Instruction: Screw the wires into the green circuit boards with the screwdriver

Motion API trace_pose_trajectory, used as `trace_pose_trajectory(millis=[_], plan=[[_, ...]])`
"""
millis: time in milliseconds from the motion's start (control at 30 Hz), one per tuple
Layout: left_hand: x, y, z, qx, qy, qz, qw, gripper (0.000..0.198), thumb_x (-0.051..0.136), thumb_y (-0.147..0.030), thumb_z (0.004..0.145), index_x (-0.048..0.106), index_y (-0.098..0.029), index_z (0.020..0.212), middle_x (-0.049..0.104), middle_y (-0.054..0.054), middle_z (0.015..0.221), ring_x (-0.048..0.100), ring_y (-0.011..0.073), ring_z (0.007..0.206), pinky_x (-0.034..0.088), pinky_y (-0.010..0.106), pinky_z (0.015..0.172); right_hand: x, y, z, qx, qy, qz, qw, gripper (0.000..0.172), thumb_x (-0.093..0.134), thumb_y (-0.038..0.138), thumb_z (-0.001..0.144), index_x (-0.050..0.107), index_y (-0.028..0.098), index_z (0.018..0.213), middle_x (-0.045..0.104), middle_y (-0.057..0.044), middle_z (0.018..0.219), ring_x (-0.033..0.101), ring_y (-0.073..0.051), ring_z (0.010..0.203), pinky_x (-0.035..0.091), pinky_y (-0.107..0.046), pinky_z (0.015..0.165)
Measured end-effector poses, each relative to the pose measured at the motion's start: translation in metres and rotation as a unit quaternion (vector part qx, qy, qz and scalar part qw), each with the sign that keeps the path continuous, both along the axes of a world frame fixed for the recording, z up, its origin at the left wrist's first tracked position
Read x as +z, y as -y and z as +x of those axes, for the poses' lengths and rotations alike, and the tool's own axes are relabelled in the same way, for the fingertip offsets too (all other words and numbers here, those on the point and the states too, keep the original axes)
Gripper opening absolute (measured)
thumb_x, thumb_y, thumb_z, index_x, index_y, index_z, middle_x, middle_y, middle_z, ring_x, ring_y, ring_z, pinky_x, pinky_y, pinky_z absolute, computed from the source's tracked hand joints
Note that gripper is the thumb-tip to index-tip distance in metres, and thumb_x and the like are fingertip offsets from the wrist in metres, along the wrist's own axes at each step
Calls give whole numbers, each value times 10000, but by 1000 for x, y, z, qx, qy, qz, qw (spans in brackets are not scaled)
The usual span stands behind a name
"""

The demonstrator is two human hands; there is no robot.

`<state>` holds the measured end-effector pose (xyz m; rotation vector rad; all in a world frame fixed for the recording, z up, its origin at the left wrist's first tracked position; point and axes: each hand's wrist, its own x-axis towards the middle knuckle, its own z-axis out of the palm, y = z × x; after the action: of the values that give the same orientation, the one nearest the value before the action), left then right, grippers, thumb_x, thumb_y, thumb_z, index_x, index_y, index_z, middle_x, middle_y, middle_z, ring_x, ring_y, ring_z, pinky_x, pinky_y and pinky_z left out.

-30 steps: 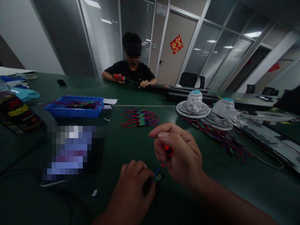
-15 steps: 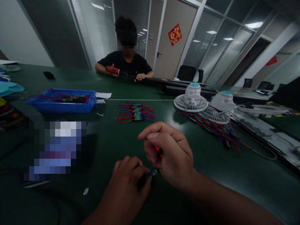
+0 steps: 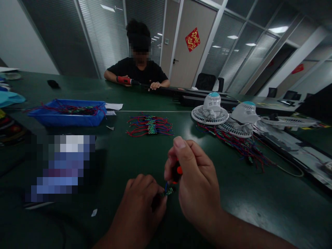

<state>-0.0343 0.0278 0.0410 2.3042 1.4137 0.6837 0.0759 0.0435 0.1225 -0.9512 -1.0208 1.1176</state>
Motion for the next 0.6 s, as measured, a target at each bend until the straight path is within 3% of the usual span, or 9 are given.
trace_pose_trajectory(millis=[167,333,500,600], plan=[[3,0,-1,-7,-6,-14,1000,102,604,-92,746,602,-193,729,590,6,740,526,195,708,376,348,647,-10,-2,-2,-13,-51,38,998,265,571,357,844,510,203,638,430,66,548,347,-53,443,277,-184,392],[7,-2,-3,-27,-1,-45,999,128,593,-102,799,647,-217,784,616,3,796,550,207,769,401,368,685,-11,-8,4,66,-91,34,993,330,552,385,845,492,194,582,393,64,490,299,-56,408,230,-200,373],[4,-2,-4,-42,27,-33,998,172,542,-100,822,644,-231,777,634,5,840,567,214,805,417,381,706,-5,-9,15,231,-75,-5,970,284,573,349,792,505,188,568,421,59,476,323,-59,422,240,-202,394],[-1,-1,-5,-19,95,-22,995,177,536,-119,812,609,-235,700,636,-15,809,575,195,772,433,355,696,-2,-12,22,388,-49,-41,919,198,606,283,730,520,183,584,464,54,491,346,-60,417,269,-208,411]])
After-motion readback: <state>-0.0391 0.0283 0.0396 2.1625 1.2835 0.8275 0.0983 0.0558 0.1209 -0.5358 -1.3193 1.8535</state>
